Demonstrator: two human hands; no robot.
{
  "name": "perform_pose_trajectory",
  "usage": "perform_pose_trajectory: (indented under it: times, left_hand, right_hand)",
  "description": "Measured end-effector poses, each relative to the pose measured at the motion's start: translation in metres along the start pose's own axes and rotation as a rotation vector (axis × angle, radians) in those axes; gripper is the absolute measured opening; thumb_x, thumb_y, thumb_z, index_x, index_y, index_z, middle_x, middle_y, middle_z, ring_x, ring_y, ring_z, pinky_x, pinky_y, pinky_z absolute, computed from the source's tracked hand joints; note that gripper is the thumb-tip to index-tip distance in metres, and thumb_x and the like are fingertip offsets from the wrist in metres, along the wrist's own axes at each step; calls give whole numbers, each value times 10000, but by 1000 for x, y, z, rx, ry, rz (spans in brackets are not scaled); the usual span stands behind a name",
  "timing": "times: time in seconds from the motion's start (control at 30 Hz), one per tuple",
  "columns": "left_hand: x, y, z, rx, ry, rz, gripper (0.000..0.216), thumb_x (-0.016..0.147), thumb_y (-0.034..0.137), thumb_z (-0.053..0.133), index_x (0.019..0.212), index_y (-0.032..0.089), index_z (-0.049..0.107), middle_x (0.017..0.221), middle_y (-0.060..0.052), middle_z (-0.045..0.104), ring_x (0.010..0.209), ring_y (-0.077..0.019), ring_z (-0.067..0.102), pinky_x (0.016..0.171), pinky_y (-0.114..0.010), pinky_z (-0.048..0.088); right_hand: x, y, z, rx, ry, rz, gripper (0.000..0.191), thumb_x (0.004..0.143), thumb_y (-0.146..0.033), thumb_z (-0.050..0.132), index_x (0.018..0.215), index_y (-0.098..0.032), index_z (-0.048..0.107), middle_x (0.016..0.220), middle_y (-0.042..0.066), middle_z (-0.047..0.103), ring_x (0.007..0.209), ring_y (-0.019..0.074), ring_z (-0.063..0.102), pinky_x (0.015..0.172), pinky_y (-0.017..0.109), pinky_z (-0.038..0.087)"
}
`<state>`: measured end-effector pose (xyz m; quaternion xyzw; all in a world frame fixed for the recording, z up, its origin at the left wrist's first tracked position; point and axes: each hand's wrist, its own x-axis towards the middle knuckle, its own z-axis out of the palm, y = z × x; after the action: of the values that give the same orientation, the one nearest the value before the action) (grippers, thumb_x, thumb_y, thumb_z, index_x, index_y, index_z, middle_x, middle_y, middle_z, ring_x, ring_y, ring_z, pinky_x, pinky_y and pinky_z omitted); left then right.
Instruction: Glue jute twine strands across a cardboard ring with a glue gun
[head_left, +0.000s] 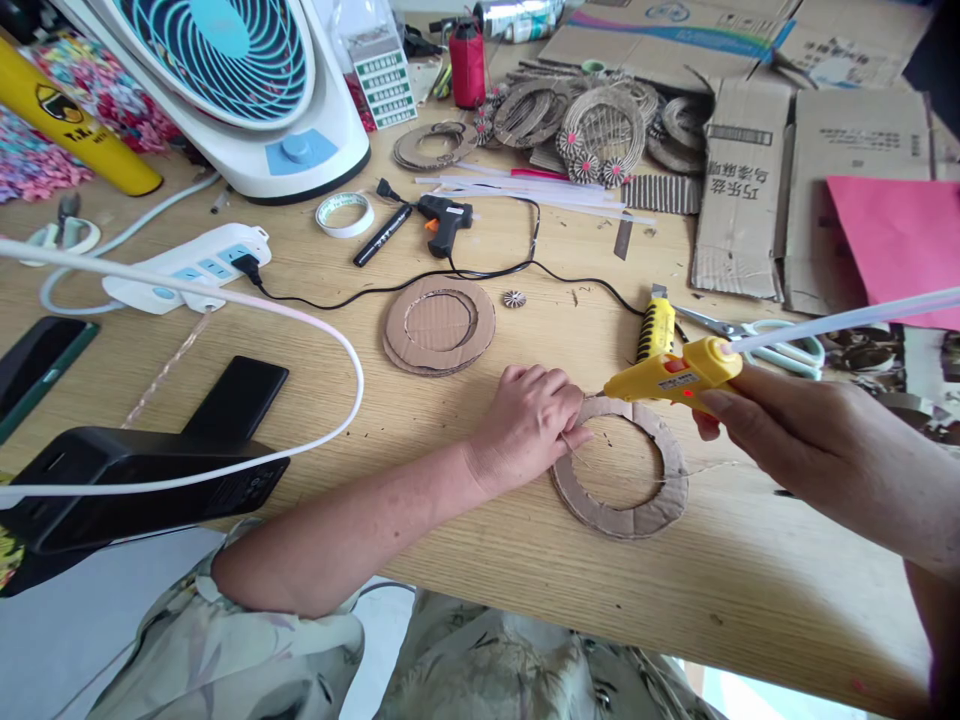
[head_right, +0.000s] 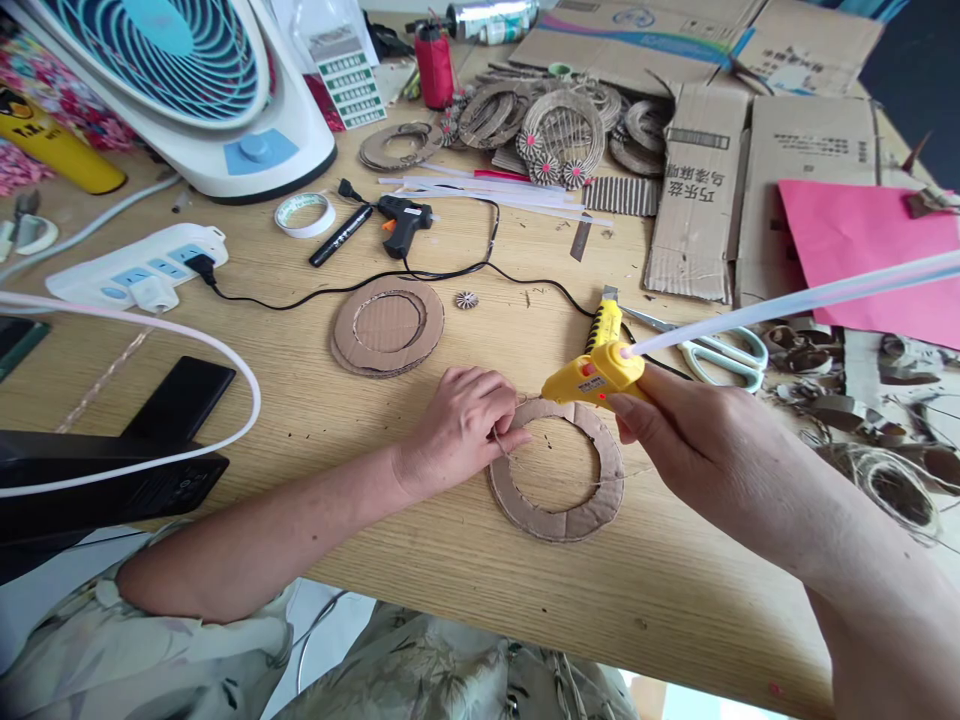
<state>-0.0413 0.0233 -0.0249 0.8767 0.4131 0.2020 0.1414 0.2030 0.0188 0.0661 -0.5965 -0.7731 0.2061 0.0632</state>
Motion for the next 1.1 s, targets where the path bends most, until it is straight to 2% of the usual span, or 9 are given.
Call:
perform_pose_trajectory:
  times: [0.6,0.87,1.1]
  left_hand:
    - [0,0,0,1,2,-7,298,878,379,735,778,183,534,912,-30,630,910,-214,556,825,-358,333]
    - [0,-1,0,-6,2,-6,304,883,391,728,777,182,533,905,-36,632,905,-217,557,817,-361,333]
    - [0,-1,1,8,11,3,292,889,397,718,803,186,534,910,-33,624,908,-219,552,808,-363,340]
  right_hand:
    - [-2,1,0,-41,28,-51,490,942,-660,317,758,-260,531,496,-49,488,412,121,479,443,291,382]
    - [-3,1,1,-84,66,-89,494,944,-655,309,779,-268,568,547,-21,560,448,149,513,488,321,394]
    - [-8,0,0,-89,72,-71,486,949,-659,313,758,-266,525,503,-50,509,414,134,482,459,306,388]
